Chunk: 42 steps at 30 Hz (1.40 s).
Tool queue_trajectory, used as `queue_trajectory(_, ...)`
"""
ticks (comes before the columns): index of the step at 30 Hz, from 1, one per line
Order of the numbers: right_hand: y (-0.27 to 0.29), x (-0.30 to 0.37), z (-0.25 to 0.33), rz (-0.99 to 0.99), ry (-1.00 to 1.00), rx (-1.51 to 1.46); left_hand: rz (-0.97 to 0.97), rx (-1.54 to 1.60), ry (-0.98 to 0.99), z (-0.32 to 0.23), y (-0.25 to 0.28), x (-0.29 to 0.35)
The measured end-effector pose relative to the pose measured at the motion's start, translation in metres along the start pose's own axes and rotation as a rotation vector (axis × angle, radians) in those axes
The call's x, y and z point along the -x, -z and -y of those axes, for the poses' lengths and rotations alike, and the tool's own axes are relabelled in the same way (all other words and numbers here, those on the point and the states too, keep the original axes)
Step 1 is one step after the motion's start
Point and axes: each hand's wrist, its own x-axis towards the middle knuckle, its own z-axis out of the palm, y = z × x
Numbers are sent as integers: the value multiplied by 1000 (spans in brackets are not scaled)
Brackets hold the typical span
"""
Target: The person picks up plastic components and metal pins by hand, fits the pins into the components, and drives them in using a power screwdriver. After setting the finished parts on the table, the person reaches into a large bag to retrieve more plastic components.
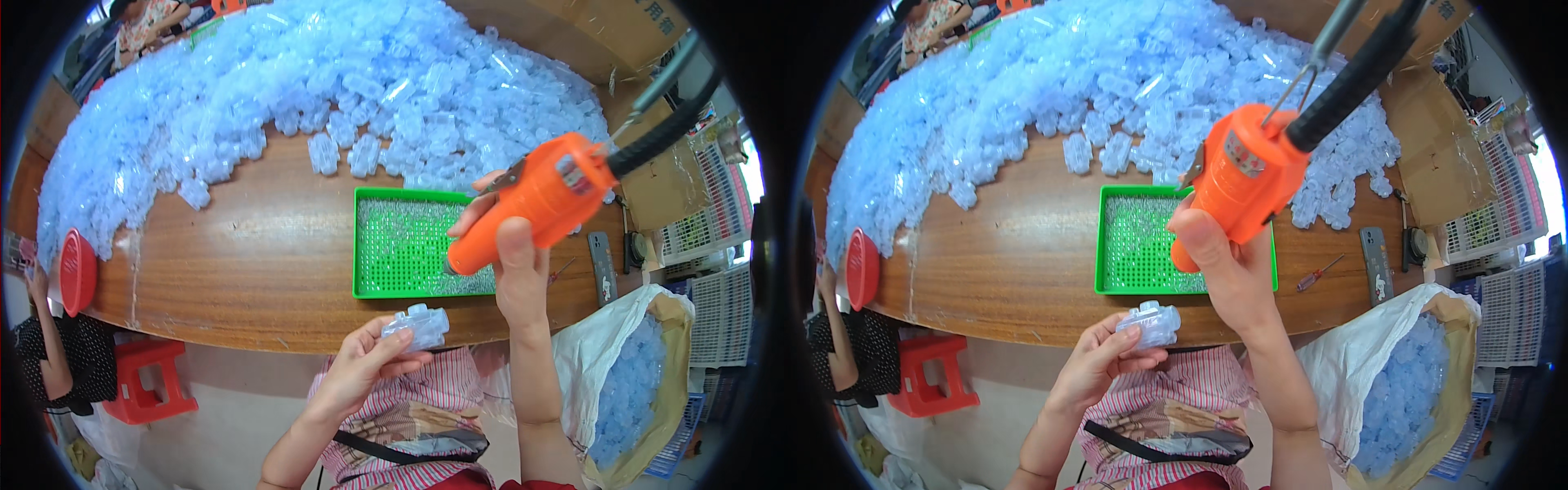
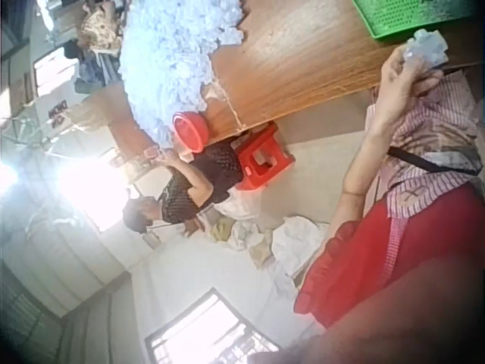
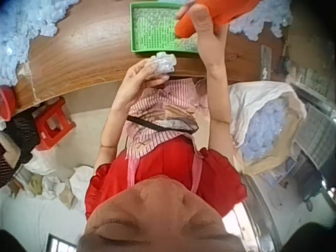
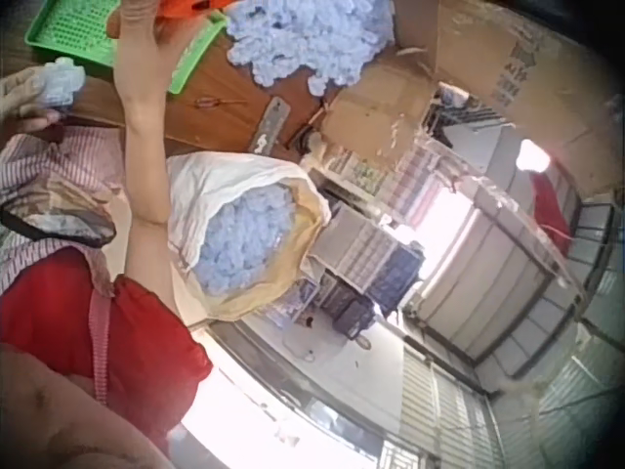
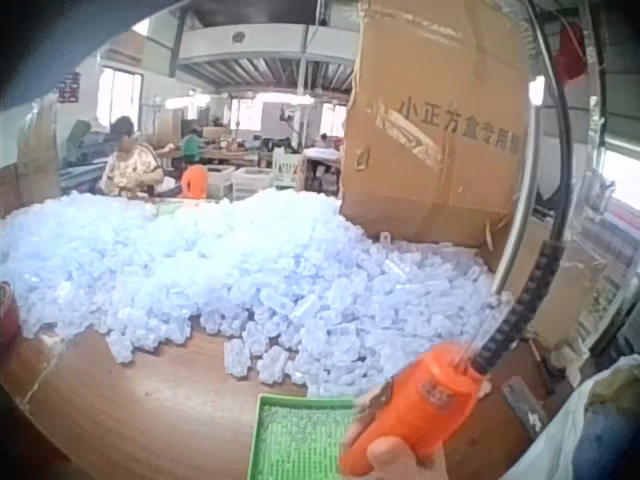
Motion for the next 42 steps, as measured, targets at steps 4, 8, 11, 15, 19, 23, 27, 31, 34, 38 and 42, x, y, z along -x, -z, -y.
queue_trajectory(4, 13, -12, -10, 63, -13, 19, 233, 406, 110, -9, 15, 1)
queue_trajectory(8, 23, -12, -6, 80, 10, 2, 361, 585, 221, -14, 18, -10)
queue_trajectory(11, 38, -4, -6, 53, 117, 423, 506, 583, 201, -15, 13, -19)
queue_trajectory(15, 23, 34, 8, -184, 372, 945, 455, 542, 171, -17, 10, -20)
queue_trajectory(19, 12, 73, 24, 176, 39, 465, 324, 214, -8, -20, -11, -18)
queue_trajectory(23, 8, 100, 3, 9, -306, -78, 131, -376, -548, -12, -32, -9)
queue_trajectory(27, 24, 111, -14, 32, -390, -411, 140, -496, -734, -4, -30, -11)
queue_trajectory(31, 30, 112, -22, 87, -428, -424, -22, -838, -835, -6, -37, -11)
queue_trajectory(34, 27, 111, -23, 112, -276, -452, 15, -1146, -1041, -12, -39, -7)
queue_trajectory(38, 34, 117, -16, 91, -331, -391, 83, -1178, -1080, -8, -45, -9)
queue_trajectory(42, 37, 127, -11, 94, -358, -142, 6, -1078, -629, -4, -44, -7)
